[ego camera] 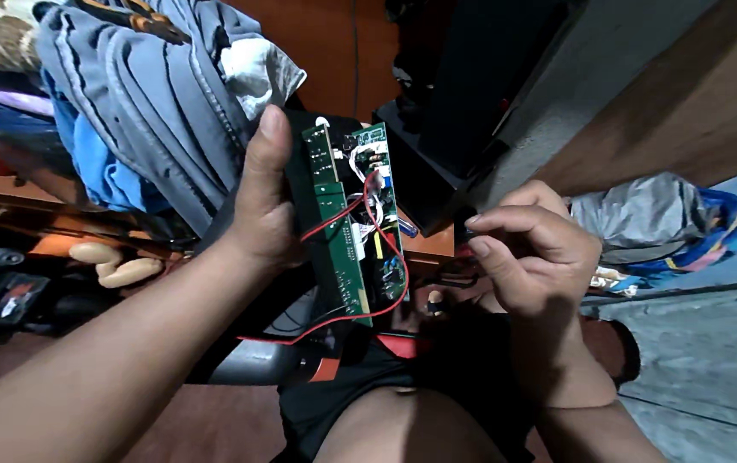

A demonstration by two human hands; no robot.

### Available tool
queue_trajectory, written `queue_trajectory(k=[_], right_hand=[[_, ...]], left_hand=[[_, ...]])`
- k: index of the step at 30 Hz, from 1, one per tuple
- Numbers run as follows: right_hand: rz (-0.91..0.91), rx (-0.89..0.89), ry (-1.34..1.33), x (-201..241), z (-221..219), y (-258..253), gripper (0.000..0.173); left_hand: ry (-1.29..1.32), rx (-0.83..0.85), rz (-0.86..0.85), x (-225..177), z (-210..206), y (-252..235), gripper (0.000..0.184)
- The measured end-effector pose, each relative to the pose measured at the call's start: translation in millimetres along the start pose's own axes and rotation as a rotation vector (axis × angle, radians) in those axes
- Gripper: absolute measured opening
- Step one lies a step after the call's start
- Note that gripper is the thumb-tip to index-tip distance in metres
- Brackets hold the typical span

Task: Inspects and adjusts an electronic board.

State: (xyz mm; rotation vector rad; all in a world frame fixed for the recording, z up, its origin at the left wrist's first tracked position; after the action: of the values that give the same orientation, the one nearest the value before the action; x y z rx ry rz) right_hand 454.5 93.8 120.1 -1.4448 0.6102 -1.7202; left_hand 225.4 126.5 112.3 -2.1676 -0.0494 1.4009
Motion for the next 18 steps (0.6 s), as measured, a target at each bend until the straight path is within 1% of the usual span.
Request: queue_trajectory(k=[2, 5, 6, 9, 12, 18], right_hand=[[-0.020, 0.055, 0.000, 3.6, -6.8, -2.6, 0.021], [-0.075, 0.136, 0.038, 4.8, -18.4, -8.8, 0.031], [-0.092, 0.156, 0.056, 4.6, -21.7, -11.3, 0.033], [-0.088, 0.184, 0.133, 8.9, -26.8, -19.4, 0.027], [-0.075, 0.187, 0.208, 14.2, -29.5, -27.5, 0.023], [-0.131, 0.220, 0.340, 11.7, -35.2, -36.4, 0.016]], left_hand=[[-0.040, -0.005, 0.030, -2.4, -5.1, -2.3, 0.041], [-0.036, 0.022, 0.079, 5.9, 2.5, -4.4, 0.051], [-0.043, 0.006, 0.088, 7.1, 5.2, -4.7, 0.050], [-0.025, -0.022, 0.055, 4.8, 10.1, -6.5, 0.043], [-0.040, -0.032, 0.038, 2.5, 11.9, -7.0, 0.045], [-0.047, 0.004, -0.017, -2.3, 14.9, -9.8, 0.043]])
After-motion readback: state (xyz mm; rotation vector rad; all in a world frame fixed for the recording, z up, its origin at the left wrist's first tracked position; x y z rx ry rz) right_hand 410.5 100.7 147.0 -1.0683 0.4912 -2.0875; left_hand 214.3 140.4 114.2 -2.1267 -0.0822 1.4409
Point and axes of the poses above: each hand's wrist, its own y-axis away from the middle knuckle, its own z-axis out of the back of the hand, x = y × z, the point moved 8 cm from there along -y, towards the middle knuckle, and after that the axes turned 4 degrees about -y, right-handed, at the moved point
